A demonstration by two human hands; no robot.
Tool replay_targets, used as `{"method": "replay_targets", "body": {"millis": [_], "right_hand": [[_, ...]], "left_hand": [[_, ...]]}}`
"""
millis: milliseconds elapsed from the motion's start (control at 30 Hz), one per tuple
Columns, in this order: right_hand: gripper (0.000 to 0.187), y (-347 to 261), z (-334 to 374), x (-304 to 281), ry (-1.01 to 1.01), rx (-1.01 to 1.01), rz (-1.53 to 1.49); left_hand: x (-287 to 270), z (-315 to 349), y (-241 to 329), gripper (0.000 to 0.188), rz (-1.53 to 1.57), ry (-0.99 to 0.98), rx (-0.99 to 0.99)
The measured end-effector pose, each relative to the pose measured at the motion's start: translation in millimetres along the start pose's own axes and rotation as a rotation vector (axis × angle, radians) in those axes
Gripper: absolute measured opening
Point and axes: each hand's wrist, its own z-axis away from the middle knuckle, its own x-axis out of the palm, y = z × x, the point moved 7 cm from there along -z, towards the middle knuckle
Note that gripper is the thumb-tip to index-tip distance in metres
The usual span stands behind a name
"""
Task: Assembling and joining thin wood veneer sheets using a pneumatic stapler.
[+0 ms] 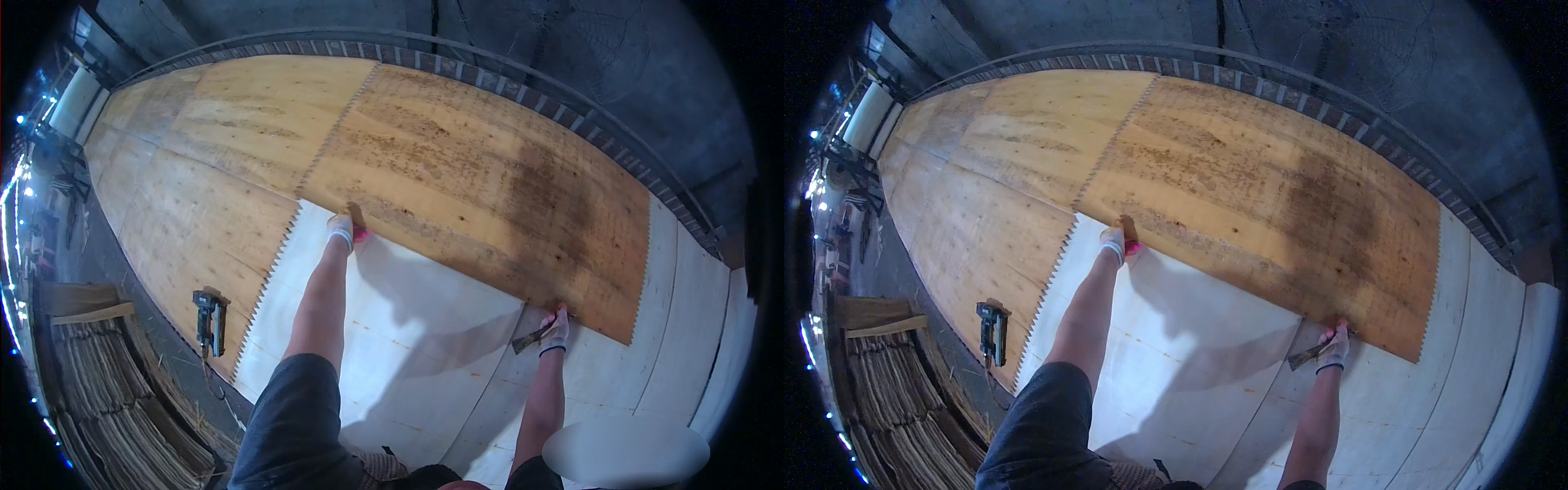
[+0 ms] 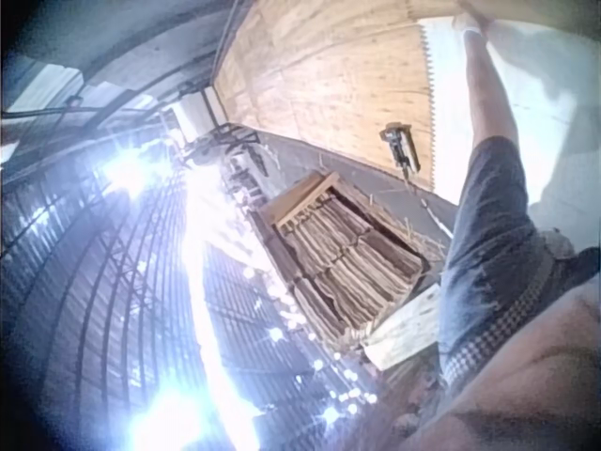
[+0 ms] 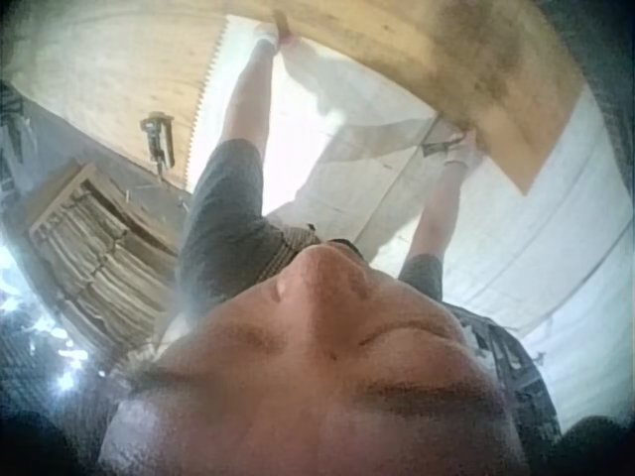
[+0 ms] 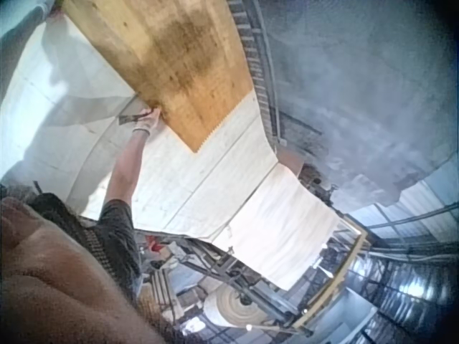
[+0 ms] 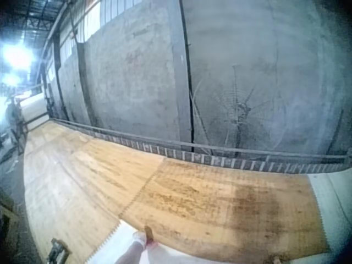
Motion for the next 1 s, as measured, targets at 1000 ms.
{"method": "replay_targets", "body": {"millis": [1000], "right_hand": [[0.028, -14.2, -5.8, 1.8, 0.061, 0.064, 0.279]], "left_hand": [[56.3, -28.3, 70.5, 0.068, -1.896, 0.002, 0.851]]}}
